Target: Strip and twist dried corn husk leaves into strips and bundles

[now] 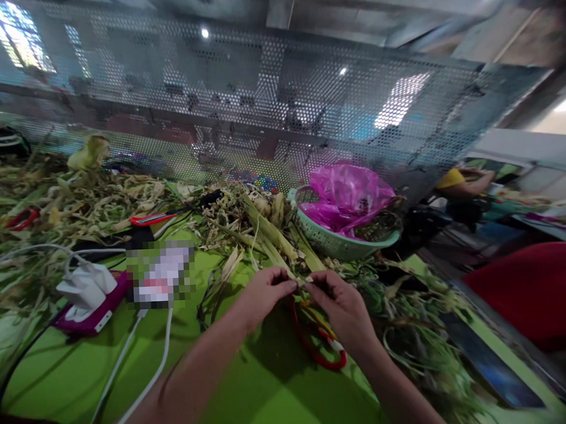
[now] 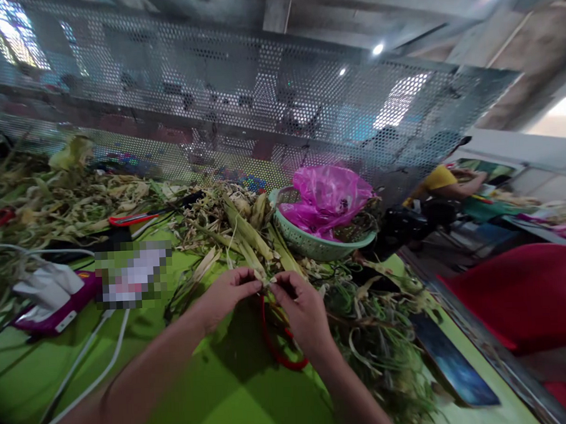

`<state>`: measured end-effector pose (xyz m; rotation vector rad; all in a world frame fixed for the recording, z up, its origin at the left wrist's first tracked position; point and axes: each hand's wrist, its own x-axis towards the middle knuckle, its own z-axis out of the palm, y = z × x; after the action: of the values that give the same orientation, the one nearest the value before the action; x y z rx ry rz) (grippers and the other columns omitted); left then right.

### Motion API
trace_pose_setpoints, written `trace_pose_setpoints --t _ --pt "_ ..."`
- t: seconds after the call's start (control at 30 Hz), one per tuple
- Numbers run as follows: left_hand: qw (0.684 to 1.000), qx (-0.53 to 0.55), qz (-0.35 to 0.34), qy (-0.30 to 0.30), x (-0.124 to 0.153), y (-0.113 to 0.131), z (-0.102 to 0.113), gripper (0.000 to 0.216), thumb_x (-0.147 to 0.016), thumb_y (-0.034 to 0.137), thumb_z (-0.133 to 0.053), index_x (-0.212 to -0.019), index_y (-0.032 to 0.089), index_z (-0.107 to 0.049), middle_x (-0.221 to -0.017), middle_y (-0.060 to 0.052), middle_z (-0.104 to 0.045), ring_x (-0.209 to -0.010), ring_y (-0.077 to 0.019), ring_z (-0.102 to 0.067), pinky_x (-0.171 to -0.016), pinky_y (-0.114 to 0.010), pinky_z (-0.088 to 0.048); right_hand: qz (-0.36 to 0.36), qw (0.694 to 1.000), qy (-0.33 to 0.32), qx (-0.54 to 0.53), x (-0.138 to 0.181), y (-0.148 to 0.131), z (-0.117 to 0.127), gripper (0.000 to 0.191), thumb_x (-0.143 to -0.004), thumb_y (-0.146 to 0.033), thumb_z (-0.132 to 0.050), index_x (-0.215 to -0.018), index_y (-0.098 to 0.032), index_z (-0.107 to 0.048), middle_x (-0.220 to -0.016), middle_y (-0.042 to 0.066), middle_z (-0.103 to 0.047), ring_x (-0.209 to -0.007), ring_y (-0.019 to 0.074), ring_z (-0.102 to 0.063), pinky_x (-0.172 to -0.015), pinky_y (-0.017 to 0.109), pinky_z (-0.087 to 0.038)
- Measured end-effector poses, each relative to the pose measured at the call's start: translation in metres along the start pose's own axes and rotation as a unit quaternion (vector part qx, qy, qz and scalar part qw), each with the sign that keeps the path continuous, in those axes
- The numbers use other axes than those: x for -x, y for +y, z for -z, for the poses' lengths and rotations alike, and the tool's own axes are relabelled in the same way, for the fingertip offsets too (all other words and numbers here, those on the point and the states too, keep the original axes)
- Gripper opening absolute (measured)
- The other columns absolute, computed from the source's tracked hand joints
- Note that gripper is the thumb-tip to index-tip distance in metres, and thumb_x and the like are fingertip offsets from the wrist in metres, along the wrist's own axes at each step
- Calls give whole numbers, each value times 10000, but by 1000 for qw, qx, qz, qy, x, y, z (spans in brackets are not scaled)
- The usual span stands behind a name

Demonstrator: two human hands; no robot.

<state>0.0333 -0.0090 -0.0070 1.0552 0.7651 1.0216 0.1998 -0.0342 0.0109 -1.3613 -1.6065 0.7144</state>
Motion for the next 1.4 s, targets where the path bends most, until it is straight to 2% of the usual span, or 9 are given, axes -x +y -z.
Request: trace_pose_setpoints --t 0.23,0.43,0.6,0.7,0.83,0.93,1.03,1.13,1.4 --pt "999 -47 -23 -9 1 8 3 198 -645 265 -787 -760 146 -678 -757 -31 -643 -756 -153 -550 -772 -279 -425 -53 995 15 -79 -2 -1 1 391 -768 -561 -676 -879 -190 -621 -723 8 -588 -627 158 -516 -604 273 -452" --pt "999 -36 -30 -4 0 3 3 170 -678 240 -752 -788 153 -656 -755 -19 -635 -744 -143 -545 -759 -271 -423 -66 993 -15 -94 0 -2 -2 387 -721 -527 -737 -861 -186 -620 -744 8 -598 -668 160 -528 -588 257 -422" --pt "999 -47 -13 -24 0 3 4 165 -719 253 -724 -834 146 -675 -823 -42 -657 -789 -152 -566 -804 -285 -425 -67 990 12 -122 -1 3 0 373 -720 -498 -753 -856 -181 -609 -733 -1 -580 -663 150 -508 -616 266 -432" --pt "998 -50 -8 -30 -2 -1 6 160 -684 231 -740 -804 147 -676 -803 -36 -655 -775 -152 -564 -800 -288 -422 -68 989 3 -132 -1 1 0 357 -727 -485 -750 -852 -182 -608 -750 3 -587 -685 154 -513 -629 266 -434" --pt "999 -38 -14 -32 -3 -6 6 119 -654 175 -720 -754 145 -661 -752 -22 -645 -746 -149 -554 -785 -287 -421 -97 980 -16 -175 1 -3 -4 347 -706 -474 -768 -831 -190 -611 -692 -29 -556 -598 124 -469 -566 247 -406" --pt "999 -32 -2 -38 -1 -3 5 125 -675 172 -701 -794 143 -673 -787 -26 -659 -778 -149 -564 -814 -285 -420 -108 972 -9 -209 1 -2 -5 352 -696 -461 -783 -839 -189 -613 -675 -41 -539 -572 106 -443 -544 231 -390" --pt "999 -34 20 -34 1 3 3 186 -702 233 -723 -859 141 -688 -843 -42 -676 -810 -156 -571 -832 -292 -422 -92 973 11 -214 0 3 -3 329 -706 -432 -788 -839 -187 -615 -689 -39 -533 -599 102 -441 -555 218 -384" --pt "999 -40 12 -31 2 5 1 231 -676 278 -768 -831 133 -678 -806 -40 -664 -779 -153 -559 -812 -293 -419 -85 975 10 -204 -1 7 -2 315 -713 -425 -785 -840 -188 -621 -717 -25 -547 -624 110 -450 -565 223 -387" --pt "1000 -25 1 10 2 -1 -4 162 -654 236 -734 -713 149 -610 -684 9 -574 -676 -123 -495 -716 -267 -391 -97 978 -10 -186 -1 6 -5 338 -702 -472 -772 -832 -198 -622 -693 -25 -559 -595 122 -451 -556 246 -383"
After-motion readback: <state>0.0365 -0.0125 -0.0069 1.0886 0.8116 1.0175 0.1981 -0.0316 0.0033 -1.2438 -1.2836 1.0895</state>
